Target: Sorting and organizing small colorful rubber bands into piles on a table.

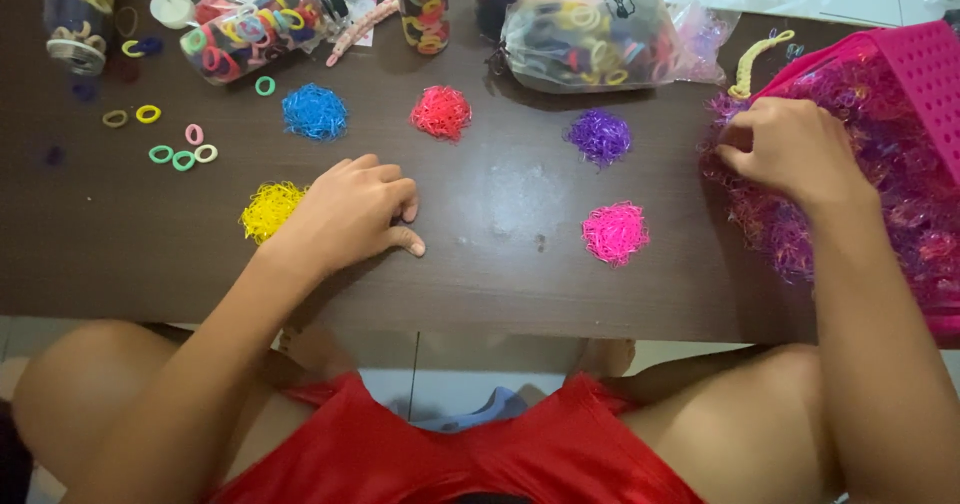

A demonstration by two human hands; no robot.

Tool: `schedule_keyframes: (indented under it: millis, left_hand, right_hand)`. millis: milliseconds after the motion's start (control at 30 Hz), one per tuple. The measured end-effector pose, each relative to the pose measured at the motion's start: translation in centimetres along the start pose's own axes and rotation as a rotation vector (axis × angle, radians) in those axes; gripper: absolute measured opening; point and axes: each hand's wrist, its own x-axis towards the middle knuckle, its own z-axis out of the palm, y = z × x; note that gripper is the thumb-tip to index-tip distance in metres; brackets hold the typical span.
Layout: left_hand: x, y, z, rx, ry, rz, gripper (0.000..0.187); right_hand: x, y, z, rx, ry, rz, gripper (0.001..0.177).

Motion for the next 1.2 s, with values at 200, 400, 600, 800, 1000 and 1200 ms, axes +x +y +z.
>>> schedule_keyframes:
  millis: [200,400,600,800,1000,1200]
  left_hand:
    - [-0.1,0.1,-0.1,-0.003,0.007,-0.002,0.04]
    - [0.1,0.1,-0.2,-0.004,-0.034,-0.021,0.04]
    - [0.5,1.6,-0.9,-0.153,0.121,0.079,0.043]
    - [1.7,7.9,1.6,-0.295,0.43,0.189,0.038]
    - [1.5,9.4,2.7,-0.405,0.619,0.211,0.008]
    - [2.5,6.6,1.8,-0.211,0.639,0.189,0.007]
  right_hand:
    - [0.3,-0.5,-0.2,0.028,-0.046,0.029,0.02]
    - [0.2,-0.1,0.3,0.03,0.057,0.013,0.019]
    - [-3.1,-6.0,-4.8,0.508,0.47,-0.391,0.013]
    - [-6.8,-15.4,-4.9,0.657,0.601,-0.617,0.019]
    - [-8.3,-17.6,-5.7,0.683,0.664,-0.655,0.015]
    - [-8.2,-17.8,-7.1,0.6,0.703,-0.672,0.025]
